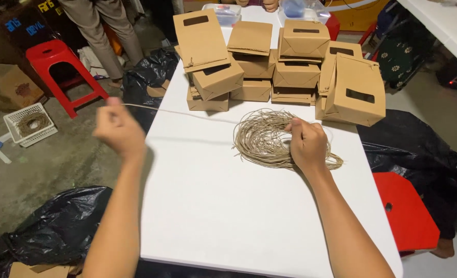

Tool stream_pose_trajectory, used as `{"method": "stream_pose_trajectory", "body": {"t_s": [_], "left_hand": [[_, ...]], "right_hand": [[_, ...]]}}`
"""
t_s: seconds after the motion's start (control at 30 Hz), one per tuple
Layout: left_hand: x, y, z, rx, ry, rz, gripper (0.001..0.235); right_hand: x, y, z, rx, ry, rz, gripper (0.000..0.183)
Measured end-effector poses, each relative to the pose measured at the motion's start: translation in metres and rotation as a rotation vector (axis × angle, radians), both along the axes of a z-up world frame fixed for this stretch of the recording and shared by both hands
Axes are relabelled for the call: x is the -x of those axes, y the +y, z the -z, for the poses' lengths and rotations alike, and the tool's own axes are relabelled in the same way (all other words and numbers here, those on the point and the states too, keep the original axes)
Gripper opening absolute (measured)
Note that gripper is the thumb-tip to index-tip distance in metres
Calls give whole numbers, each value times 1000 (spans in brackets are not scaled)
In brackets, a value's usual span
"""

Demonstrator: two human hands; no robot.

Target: Assembling paper bags by threading twine through pre-punched holes and tying knots to create handles.

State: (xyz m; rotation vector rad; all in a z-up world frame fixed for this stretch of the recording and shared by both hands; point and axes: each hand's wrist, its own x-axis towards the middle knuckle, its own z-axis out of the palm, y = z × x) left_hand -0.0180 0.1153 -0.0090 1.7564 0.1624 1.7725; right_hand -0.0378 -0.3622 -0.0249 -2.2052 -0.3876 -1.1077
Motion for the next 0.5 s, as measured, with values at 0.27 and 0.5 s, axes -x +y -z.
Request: {"method": "stream_pose_trajectory", "body": {"t_s": [0.27,0.5], "left_hand": [[0,89,26,359,-123,-127,47],[18,23,-7,-204,80,40,35]], "right_hand": [[8,3,-12,22,64,-12,48],[28,40,-42,184,-317,-7,18]]}}
